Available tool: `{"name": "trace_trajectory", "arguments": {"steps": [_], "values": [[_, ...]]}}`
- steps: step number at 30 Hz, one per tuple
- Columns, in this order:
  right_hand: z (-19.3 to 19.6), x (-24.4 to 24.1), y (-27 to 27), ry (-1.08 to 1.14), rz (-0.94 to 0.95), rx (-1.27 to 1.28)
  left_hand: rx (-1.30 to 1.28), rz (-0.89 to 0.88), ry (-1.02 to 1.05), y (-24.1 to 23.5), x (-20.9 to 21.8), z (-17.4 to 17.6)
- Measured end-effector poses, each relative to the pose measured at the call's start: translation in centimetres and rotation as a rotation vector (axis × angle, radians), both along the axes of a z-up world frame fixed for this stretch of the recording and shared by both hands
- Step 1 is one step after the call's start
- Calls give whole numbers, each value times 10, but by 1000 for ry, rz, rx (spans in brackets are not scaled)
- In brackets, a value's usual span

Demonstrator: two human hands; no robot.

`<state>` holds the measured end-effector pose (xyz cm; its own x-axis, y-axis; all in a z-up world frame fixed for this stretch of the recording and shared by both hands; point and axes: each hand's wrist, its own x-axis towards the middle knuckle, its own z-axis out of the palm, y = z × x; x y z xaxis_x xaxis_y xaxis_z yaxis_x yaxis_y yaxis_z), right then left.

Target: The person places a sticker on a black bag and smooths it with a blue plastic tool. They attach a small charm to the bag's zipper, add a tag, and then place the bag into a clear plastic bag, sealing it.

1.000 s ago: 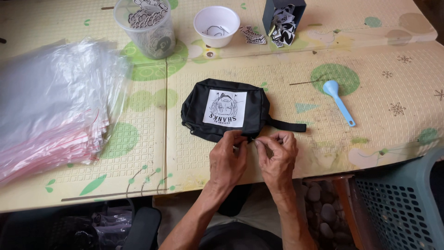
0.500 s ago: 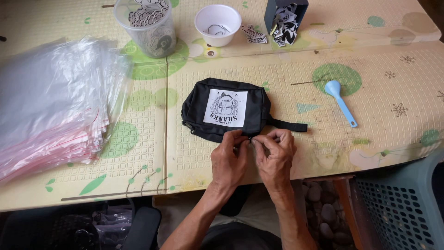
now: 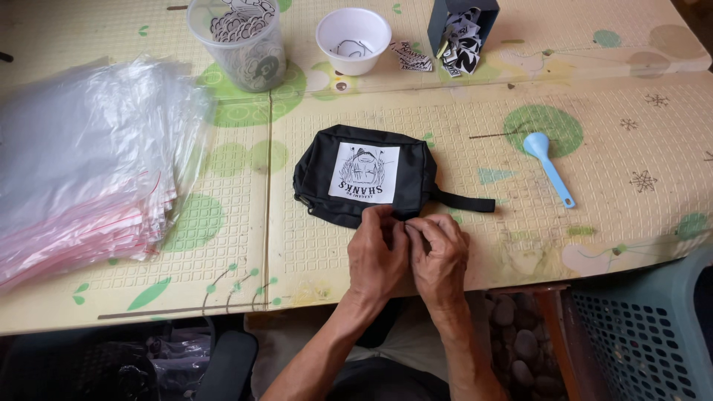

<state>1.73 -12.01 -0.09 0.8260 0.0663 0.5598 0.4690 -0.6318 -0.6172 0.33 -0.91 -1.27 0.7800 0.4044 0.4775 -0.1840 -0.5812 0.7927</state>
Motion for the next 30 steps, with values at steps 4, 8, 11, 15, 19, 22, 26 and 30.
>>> {"name": "trace_trajectory", "arguments": {"steps": [4,8,11,15,19,22,26,30], "values": [[-3,3,-1,-9,15,32,179,2,-42,-1,-4,4],[3,3,2,-14,53,102,254,-107,12,12,0,14],[13,5,6,-51,83,137,271,-225,79,24,8,20],[4,8,6,-114,85,127,489,-299,76,35,12,29],[13,12,7,-144,97,94,417,-405,119,47,22,22],[17,13,10,-144,123,123,216,-520,188,53,29,22],[10,15,10,-129,119,123,96,-549,243,55,29,26],[9,15,10,-105,106,130,60,-552,264,56,29,26]]}}
